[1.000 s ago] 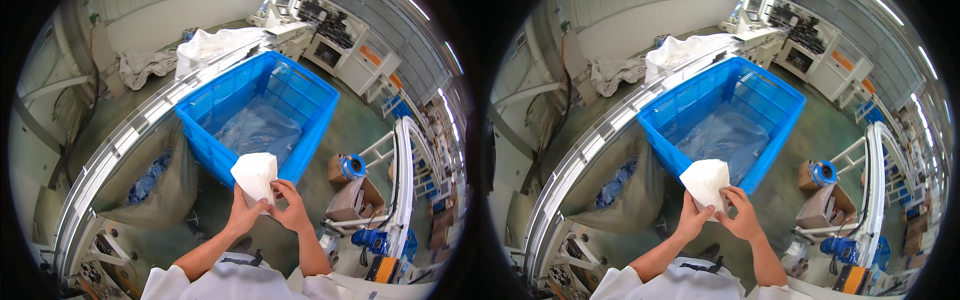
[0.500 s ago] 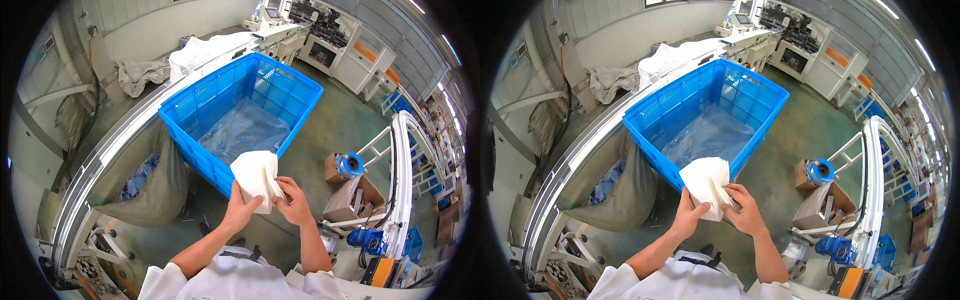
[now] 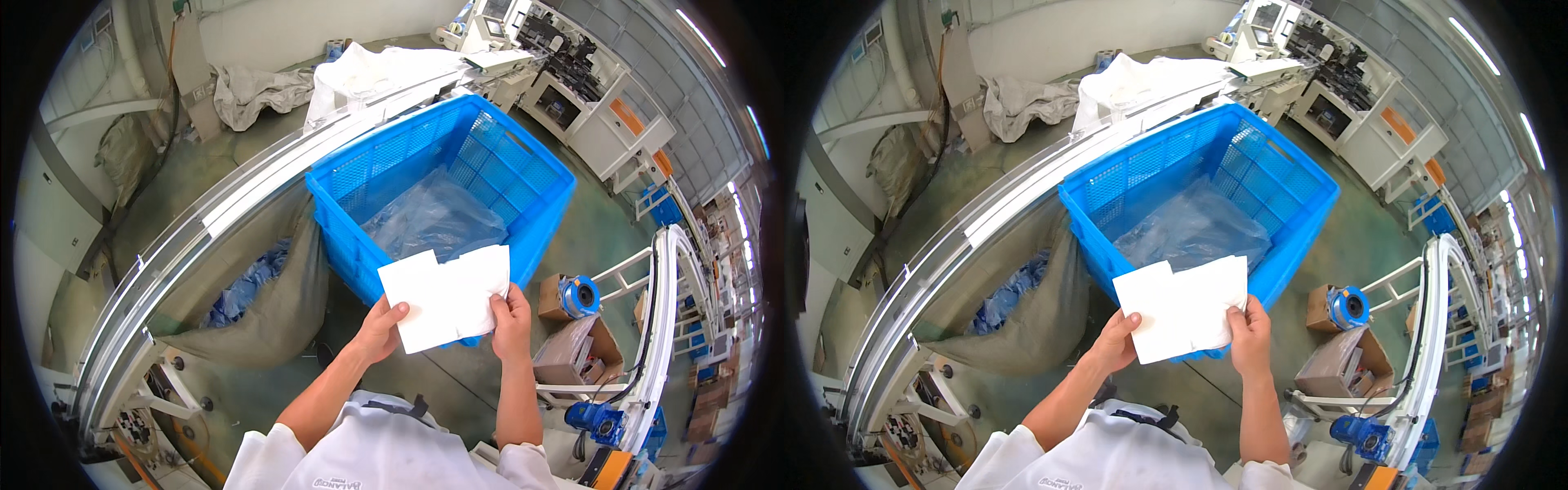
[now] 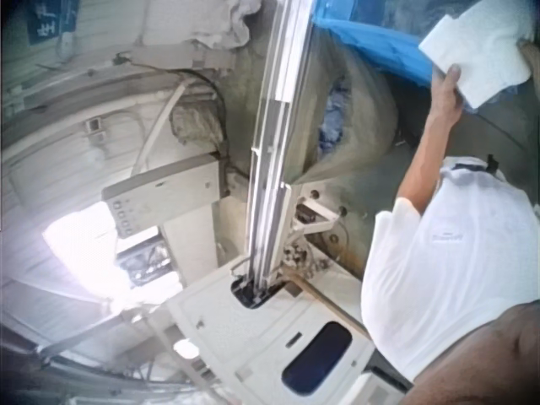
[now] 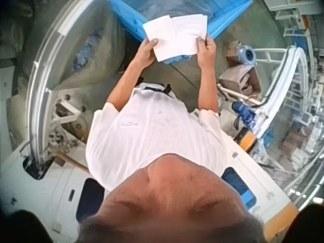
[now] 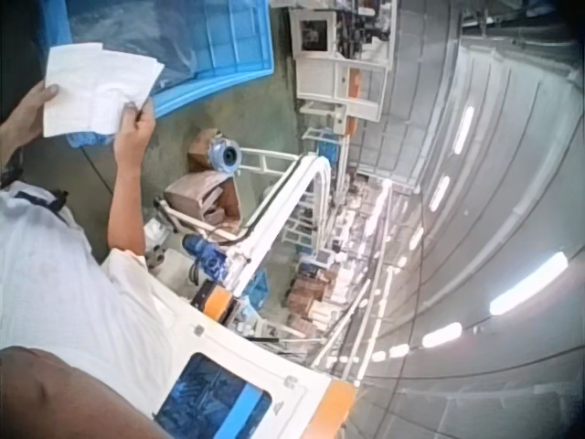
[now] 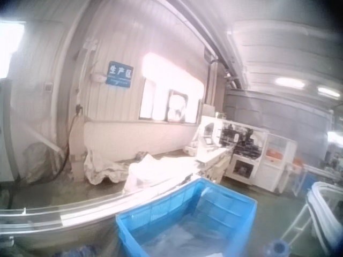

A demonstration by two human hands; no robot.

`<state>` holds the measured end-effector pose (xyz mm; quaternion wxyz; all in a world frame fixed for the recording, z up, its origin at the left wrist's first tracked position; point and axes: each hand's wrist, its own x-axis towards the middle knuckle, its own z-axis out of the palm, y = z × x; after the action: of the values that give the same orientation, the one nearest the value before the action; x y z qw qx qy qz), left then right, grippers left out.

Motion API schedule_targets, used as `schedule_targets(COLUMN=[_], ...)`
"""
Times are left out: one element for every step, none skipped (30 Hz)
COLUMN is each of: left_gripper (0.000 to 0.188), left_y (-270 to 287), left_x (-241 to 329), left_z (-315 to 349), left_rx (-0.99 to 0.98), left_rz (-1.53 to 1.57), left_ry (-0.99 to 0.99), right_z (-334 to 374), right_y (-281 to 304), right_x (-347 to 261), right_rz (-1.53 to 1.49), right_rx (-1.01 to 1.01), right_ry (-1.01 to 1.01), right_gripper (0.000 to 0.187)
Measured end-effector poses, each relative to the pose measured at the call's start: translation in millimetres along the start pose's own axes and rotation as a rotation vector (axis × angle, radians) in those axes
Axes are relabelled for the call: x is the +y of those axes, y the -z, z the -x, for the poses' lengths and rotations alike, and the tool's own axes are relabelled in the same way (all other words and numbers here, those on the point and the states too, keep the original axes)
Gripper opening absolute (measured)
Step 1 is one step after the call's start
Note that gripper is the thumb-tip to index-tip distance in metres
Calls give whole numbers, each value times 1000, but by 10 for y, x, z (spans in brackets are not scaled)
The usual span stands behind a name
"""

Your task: The person sorts and packs tissue packs from a blue bin onto a conveyor belt.

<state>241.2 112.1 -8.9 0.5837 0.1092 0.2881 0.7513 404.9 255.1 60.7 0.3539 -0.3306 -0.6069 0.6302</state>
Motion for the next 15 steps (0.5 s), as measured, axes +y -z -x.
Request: schedule_targets(left_gripper=[81,82,82,83,84,83,82,81,79,77,75,73,71,70,67], left_y=[135,267,397,513,618,714,812,904,983,1040,1110,1190,1277,1354,1426], left_x=[152,297,419,559,704,852,976,1095,1232,1360,1492,1597,1689,1786,1855], left_z=[-34,-68,-101,-151,-192,-223,-253,-271,-287,-301,-331,-365,-391,-439,-484], left_rx=[-30,-61,-63,-70,-77,-81,-84,-82,-45,-11,22,31,46,56,105], left_rz=[45,90,113,126,139,148,155,163,147,134,118,144,167,188,195], left_ry=[26,51,64,75,84,80,79,79,77,79,78,80,81,81,84], right_z=[-78,-152,-225,-312,-396,-488,-590,-696,-822,-944,-1073,-1217,-1324,-1454,-1628], right_y=[-166,-340,-510,-676,-827,-962,-1032,-1132,-1147,-1118,-1165,-1114,-1173,-1241,-1231], right_x=[17,28,39,42,45,44,54,20,26,23,-50,-51,-151,-260,-269], right_rz=[-48,-97,-145,-189,-233,-276,-282,-284,-291,-297,-311,-346,-300,-253,-184], right_rx=[-2,-3,-5,-2,1,3,23,67,77,90,153,106,166,227,210], right_ry=[-55,-109,-164,-157,-150,-143,-148,-135,-116,-97,-97,-59,-61,-59,-13], right_gripper=[28,30,32,34,35,37,40,44,46,48,52,48,44,42,42])
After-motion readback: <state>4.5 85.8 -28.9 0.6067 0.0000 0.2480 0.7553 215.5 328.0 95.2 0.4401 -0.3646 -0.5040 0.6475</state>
